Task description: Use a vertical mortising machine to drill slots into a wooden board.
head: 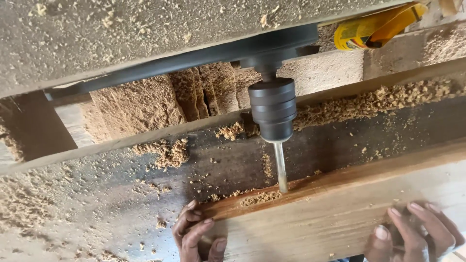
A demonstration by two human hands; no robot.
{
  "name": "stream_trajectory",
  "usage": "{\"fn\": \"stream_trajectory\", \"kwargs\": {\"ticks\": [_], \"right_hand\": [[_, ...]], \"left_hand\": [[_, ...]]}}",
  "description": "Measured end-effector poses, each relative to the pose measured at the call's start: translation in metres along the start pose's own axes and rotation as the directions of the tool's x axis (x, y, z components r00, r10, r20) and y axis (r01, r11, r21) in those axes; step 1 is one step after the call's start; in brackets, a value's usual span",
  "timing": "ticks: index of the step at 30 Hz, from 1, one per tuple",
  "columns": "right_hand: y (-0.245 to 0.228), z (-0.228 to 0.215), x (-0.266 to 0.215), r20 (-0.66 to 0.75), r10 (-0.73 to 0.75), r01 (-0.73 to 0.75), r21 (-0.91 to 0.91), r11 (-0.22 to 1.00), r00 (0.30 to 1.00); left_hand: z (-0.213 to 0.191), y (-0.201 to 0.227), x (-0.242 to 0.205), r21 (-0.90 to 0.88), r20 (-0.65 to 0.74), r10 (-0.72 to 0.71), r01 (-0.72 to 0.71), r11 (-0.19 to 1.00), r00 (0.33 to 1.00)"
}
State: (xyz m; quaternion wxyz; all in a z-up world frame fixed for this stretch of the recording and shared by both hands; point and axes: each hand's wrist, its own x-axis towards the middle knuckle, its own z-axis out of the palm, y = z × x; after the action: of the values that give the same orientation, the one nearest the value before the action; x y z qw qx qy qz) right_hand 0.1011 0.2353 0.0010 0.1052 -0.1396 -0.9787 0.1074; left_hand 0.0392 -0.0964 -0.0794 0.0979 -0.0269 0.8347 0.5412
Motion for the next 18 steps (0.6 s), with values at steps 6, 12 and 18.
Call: {"fn": "stream_trajectory", "kwargs": {"ticks": [6, 12, 18], "right_hand": [[0.003, 0.001, 0.000, 0.013, -0.010, 0.010, -0.020, 1.000, 1.000], [-0.012, -0.005, 0.008, 0.042, 0.043, -0.042, -0.023, 0.999, 0.998], [-0.006, 0.000, 0.006, 0.041, 0.032, -0.031, -0.017, 0.999, 0.999]], "left_hand": [[-0.002, -0.001, 0.003, -0.019, 0.017, -0.001, 0.001, 1.000, 1.000], [0.000, -0.002, 0.006, -0.050, -0.011, 0.015, -0.015, 0.999, 1.000], [0.000, -0.001, 0.013, -0.096, -0.002, 0.020, -0.020, 0.995, 1.000]]}}
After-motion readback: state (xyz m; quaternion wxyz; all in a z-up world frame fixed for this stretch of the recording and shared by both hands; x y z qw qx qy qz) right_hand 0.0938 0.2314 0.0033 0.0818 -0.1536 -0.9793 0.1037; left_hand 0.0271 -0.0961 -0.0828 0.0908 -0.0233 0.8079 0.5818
